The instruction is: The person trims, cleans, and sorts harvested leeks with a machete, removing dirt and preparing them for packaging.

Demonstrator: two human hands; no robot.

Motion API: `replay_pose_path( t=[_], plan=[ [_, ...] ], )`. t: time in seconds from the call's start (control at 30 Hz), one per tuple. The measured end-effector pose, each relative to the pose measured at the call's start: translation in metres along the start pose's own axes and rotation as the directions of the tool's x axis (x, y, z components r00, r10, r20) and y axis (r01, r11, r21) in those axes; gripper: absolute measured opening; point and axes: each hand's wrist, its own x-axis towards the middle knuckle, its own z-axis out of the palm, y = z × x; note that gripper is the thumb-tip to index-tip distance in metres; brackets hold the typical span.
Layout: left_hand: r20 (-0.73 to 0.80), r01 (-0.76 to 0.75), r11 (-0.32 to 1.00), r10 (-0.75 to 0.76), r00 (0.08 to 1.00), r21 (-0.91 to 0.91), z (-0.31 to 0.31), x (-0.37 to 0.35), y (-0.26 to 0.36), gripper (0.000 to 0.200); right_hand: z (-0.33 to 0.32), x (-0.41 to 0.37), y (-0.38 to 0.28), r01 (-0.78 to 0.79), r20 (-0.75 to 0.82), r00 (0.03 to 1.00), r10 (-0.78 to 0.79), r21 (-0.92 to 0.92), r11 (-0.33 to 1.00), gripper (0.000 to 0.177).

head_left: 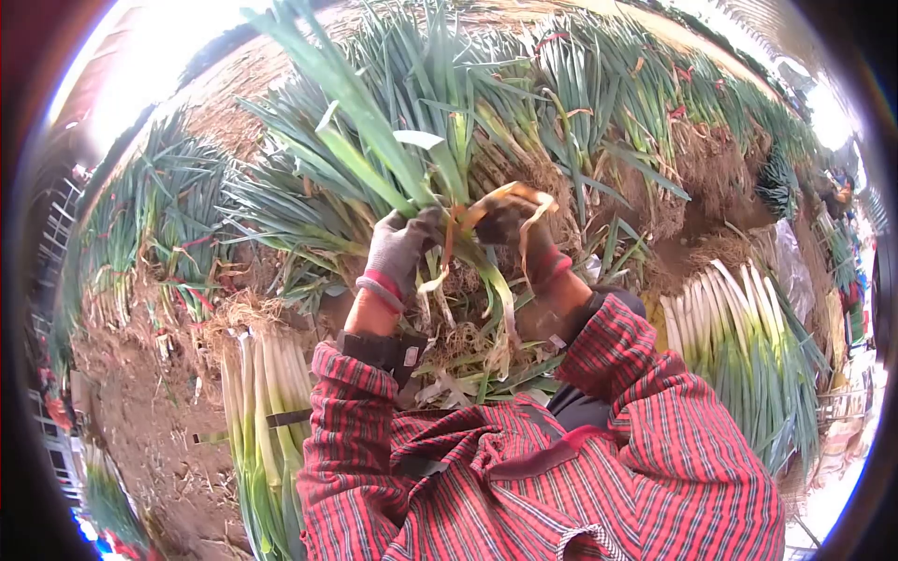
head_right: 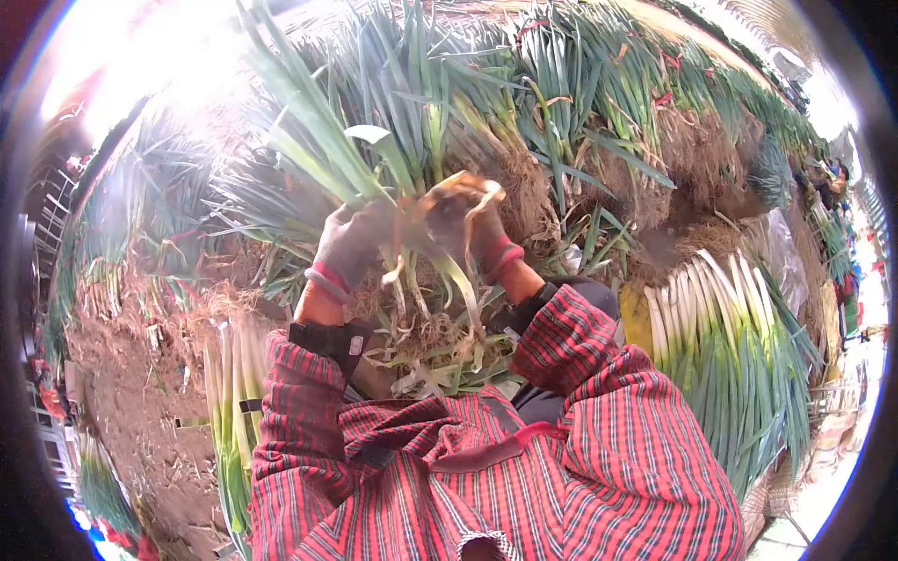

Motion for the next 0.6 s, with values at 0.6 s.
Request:
replay_pose_path(
  t=[0.6],
  plan=[
    [-0.131, 0.026, 0.977, -0.055, 0.990, -0.210, -0.006, -0.012, -0.005, 0.032, 0.058, -0.017, 0.041, 0.354, 0.318, 0.838, -0.443, -0.935, -0.002, 0.025]
  ],
)
